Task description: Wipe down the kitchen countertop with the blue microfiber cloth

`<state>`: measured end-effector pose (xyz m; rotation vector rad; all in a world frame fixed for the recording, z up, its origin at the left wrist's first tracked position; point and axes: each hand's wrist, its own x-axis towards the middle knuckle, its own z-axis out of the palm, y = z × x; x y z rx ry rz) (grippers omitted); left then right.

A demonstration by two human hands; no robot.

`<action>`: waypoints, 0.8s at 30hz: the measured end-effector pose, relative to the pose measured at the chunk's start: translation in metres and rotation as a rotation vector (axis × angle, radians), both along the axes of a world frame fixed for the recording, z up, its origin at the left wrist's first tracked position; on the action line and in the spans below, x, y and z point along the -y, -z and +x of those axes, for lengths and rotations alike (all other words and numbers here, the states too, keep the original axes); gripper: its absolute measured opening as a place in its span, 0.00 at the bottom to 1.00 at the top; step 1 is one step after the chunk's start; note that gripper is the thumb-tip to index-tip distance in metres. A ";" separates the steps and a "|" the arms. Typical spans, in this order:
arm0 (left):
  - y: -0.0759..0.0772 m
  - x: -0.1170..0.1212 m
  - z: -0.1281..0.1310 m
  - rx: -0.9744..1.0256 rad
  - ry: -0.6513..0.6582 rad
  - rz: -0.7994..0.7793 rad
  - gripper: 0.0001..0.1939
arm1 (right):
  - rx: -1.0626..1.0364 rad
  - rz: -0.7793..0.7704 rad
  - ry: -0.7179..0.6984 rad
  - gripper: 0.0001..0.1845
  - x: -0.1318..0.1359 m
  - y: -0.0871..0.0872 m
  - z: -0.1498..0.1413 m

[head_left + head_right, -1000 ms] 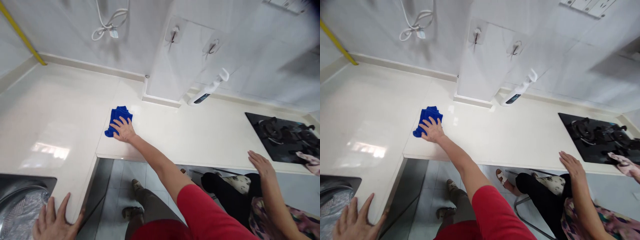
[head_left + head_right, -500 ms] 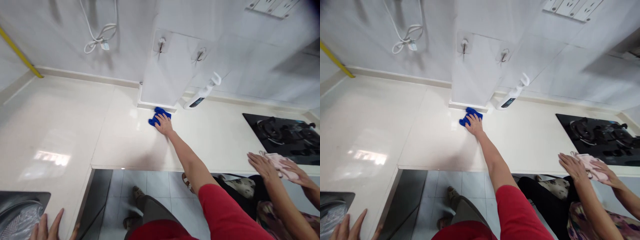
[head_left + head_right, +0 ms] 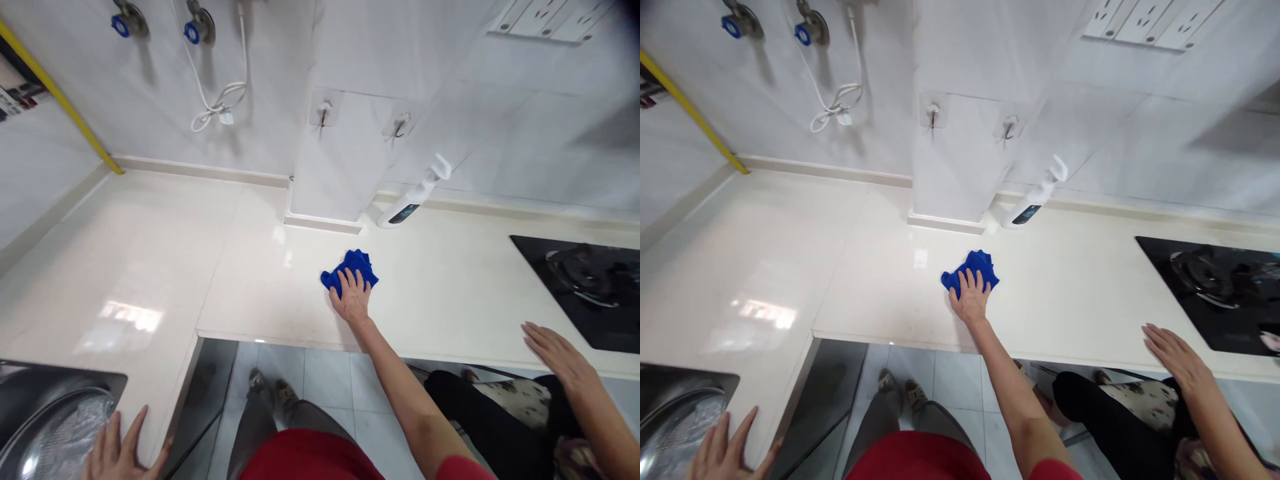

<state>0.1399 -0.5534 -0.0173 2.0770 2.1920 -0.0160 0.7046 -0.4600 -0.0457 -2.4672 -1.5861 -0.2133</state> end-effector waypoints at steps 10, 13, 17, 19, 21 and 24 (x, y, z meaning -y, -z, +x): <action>0.011 0.009 0.002 0.021 0.067 0.161 0.36 | 0.015 -0.008 0.025 0.33 -0.003 -0.001 -0.033; 0.016 -0.009 0.021 0.123 0.140 0.334 0.34 | 0.028 -0.017 -0.008 0.32 -0.017 0.003 -0.031; 0.008 -0.063 0.062 0.303 0.355 0.384 0.36 | 0.005 -0.030 -0.013 0.33 -0.049 0.003 -0.028; 0.005 -0.093 0.079 0.399 0.483 0.370 0.34 | -0.023 -0.055 0.003 0.33 -0.068 0.002 -0.026; 0.004 -0.118 0.092 0.441 0.586 0.372 0.30 | -0.054 -0.088 0.024 0.33 -0.087 0.000 -0.022; 0.006 -0.141 0.110 0.471 0.701 0.372 0.25 | -0.090 -0.142 0.059 0.34 -0.109 -0.006 -0.020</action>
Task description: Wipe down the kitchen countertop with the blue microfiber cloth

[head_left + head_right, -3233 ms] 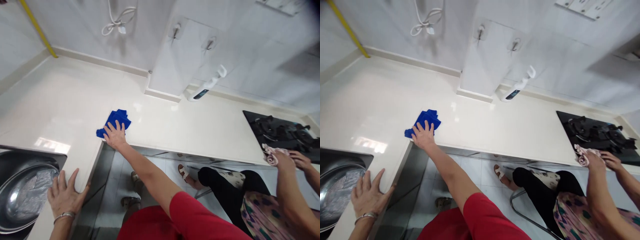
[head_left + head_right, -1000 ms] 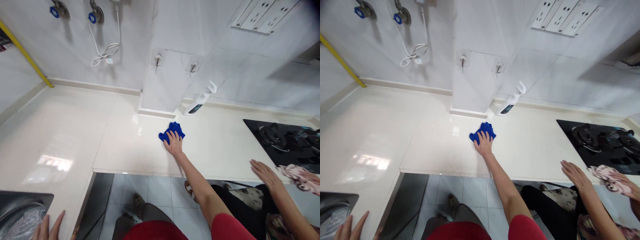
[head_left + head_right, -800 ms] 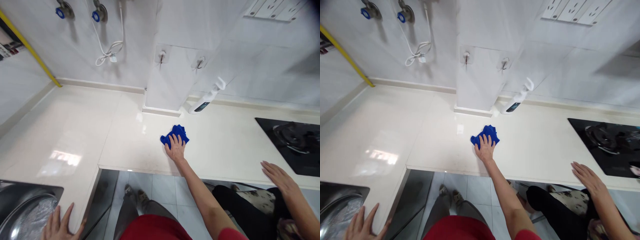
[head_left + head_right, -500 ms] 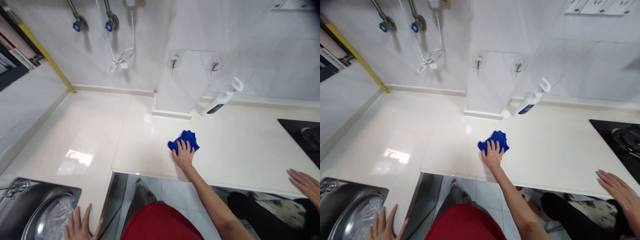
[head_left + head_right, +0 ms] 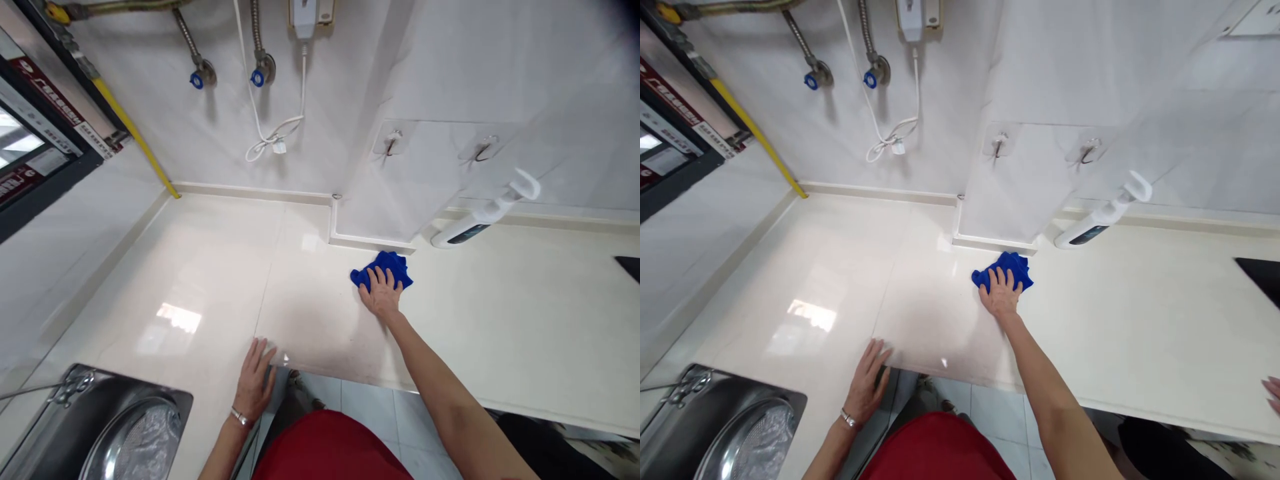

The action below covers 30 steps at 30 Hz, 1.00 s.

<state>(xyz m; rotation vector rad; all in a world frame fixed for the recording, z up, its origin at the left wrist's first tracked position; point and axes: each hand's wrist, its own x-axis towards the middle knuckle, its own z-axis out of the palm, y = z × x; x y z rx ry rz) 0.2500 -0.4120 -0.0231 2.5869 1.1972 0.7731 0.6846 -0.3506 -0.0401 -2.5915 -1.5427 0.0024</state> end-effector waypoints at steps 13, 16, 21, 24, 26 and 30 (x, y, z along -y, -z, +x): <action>-0.014 -0.061 0.102 0.186 0.313 -0.042 0.25 | -0.487 0.431 -0.399 0.25 0.036 -0.006 -0.133; -0.022 -0.082 0.136 0.212 0.390 -0.014 0.24 | -0.510 0.653 -0.205 0.23 0.078 0.001 -0.099; -0.004 -0.098 0.195 0.050 0.321 0.032 0.23 | -0.191 0.640 0.080 0.22 0.179 0.030 -0.016; 0.013 -0.100 0.214 -0.086 0.224 0.027 0.28 | -0.115 0.599 0.094 0.21 0.220 0.044 0.007; 0.019 -0.108 0.216 -0.118 0.235 0.032 0.29 | -0.092 0.589 0.094 0.21 0.227 0.049 0.008; 0.019 -0.150 0.205 -0.129 0.226 0.006 0.32 | 0.044 0.602 0.247 0.21 0.209 0.049 -0.005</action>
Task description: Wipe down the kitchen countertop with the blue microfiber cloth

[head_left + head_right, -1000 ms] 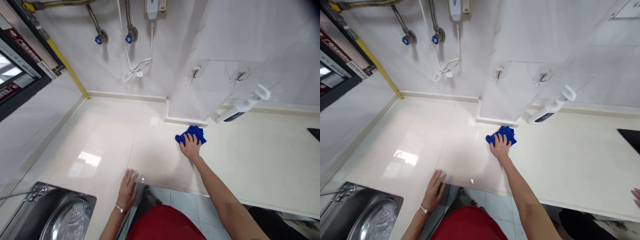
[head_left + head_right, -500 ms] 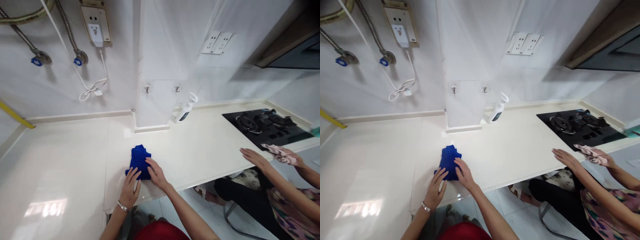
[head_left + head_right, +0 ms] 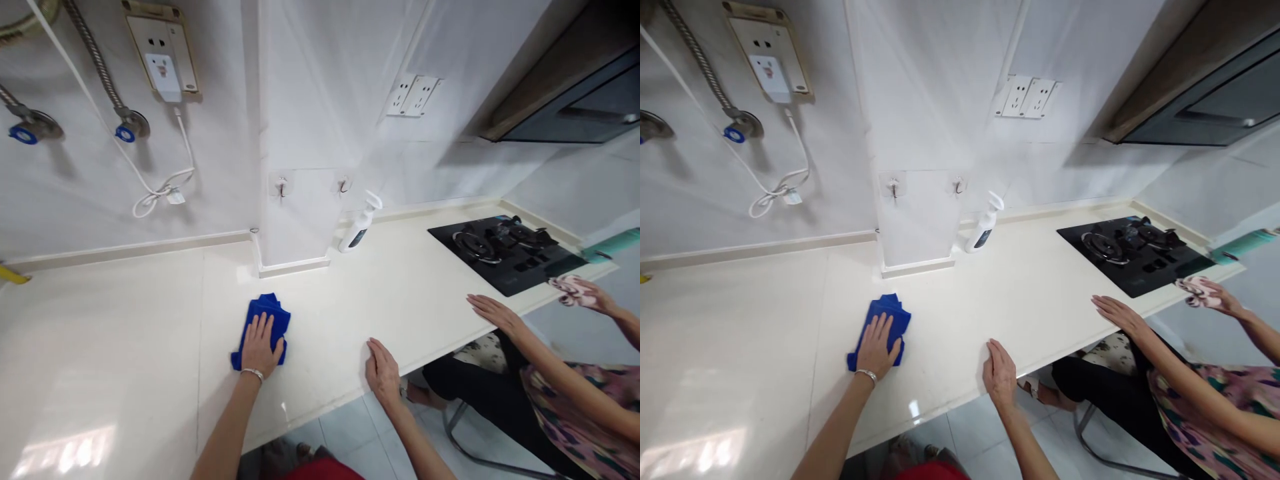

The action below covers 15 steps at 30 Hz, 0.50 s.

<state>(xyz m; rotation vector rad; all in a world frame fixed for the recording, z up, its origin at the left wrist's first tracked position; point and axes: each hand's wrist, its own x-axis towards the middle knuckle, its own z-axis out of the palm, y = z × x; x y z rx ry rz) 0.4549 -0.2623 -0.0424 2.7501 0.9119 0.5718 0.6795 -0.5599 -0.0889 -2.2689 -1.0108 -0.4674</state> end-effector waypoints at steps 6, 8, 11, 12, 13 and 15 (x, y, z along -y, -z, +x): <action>-0.002 -0.078 -0.023 -0.003 -0.094 -0.073 0.38 | 0.006 -0.071 0.210 0.22 -0.023 -0.006 -0.011; -0.004 -0.094 -0.023 -0.020 -0.130 -0.095 0.36 | -0.013 -0.079 0.263 0.22 -0.026 -0.008 -0.013; -0.009 -0.115 -0.010 -0.025 -0.226 -0.101 0.34 | -0.028 -0.109 0.284 0.23 -0.027 -0.011 -0.016; -0.011 -0.122 -0.003 -0.024 -0.253 -0.102 0.33 | -0.031 -0.119 0.281 0.23 -0.028 -0.012 -0.017; -0.013 -0.130 0.004 -0.028 -0.268 -0.107 0.33 | -0.034 -0.127 0.281 0.23 -0.028 -0.013 -0.017; -0.016 -0.147 0.019 -0.041 -0.271 -0.129 0.32 | -0.045 -0.141 0.285 0.23 -0.028 -0.015 -0.018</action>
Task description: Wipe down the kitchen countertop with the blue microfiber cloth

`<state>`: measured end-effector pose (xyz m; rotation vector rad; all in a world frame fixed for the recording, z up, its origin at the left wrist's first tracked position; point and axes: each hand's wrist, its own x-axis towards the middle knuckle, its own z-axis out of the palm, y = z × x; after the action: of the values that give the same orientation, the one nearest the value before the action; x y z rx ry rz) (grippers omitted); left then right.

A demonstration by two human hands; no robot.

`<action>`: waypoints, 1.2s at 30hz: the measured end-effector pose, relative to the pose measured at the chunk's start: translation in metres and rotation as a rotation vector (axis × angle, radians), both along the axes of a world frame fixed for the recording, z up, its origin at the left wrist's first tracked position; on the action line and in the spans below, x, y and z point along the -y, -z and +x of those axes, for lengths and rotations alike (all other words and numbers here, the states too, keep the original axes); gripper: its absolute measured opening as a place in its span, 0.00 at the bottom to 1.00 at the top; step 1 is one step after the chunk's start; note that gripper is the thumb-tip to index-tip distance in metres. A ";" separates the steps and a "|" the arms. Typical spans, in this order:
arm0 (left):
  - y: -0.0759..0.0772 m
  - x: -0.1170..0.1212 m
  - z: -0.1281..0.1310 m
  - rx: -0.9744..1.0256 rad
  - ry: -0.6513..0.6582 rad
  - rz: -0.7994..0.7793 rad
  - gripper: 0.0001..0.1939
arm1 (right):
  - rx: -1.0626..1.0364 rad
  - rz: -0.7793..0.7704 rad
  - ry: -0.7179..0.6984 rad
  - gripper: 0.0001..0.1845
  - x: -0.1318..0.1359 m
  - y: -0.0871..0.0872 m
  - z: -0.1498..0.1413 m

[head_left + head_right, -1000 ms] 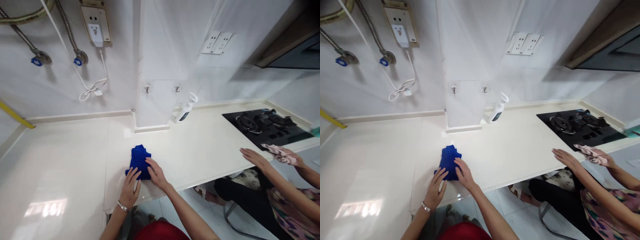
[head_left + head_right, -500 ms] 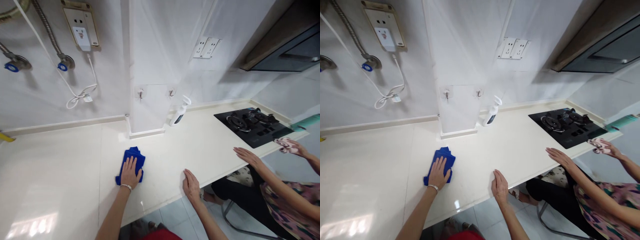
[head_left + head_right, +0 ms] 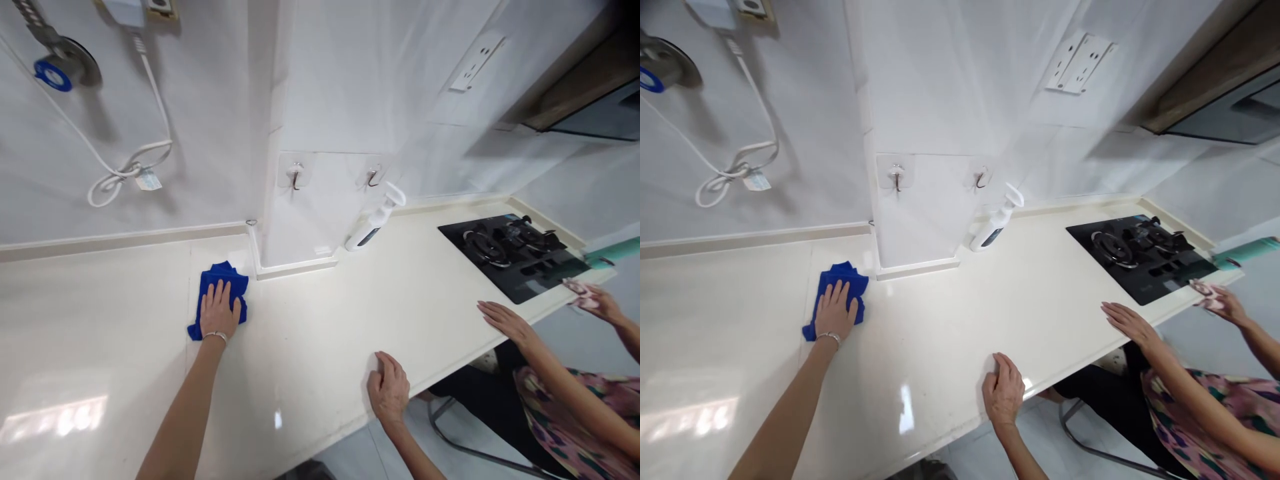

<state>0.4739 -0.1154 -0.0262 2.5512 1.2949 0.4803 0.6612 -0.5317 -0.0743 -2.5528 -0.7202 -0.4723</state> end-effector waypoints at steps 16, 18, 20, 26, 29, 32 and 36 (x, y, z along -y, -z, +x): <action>-0.003 -0.113 0.123 0.023 -0.025 -0.030 0.32 | -0.052 -0.075 0.008 0.23 0.002 -0.001 0.003; -0.003 -0.119 0.129 0.015 -0.030 -0.020 0.31 | -0.056 -0.076 0.017 0.23 0.002 -0.002 0.002; -0.003 -0.123 0.131 0.007 -0.033 -0.019 0.31 | -0.062 -0.069 0.021 0.23 0.001 -0.003 0.002; -0.005 -0.108 0.115 -0.015 0.016 -0.060 0.32 | -0.068 -0.049 0.010 0.22 0.000 -0.004 0.003; -0.005 -0.085 0.096 -0.023 0.028 -0.062 0.32 | -0.055 -0.036 0.016 0.23 0.000 -0.003 0.003; -0.003 -0.054 0.071 -0.028 0.029 -0.053 0.33 | -0.066 -0.019 0.009 0.23 -0.002 -0.003 0.002; -0.003 0.001 0.040 -0.032 0.016 -0.054 0.33 | -0.099 0.003 -0.005 0.24 -0.005 -0.007 0.000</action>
<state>0.5136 -0.1169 -0.0235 2.5327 1.2800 0.3981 0.6608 -0.5272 -0.0669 -2.5506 -0.6899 -0.3427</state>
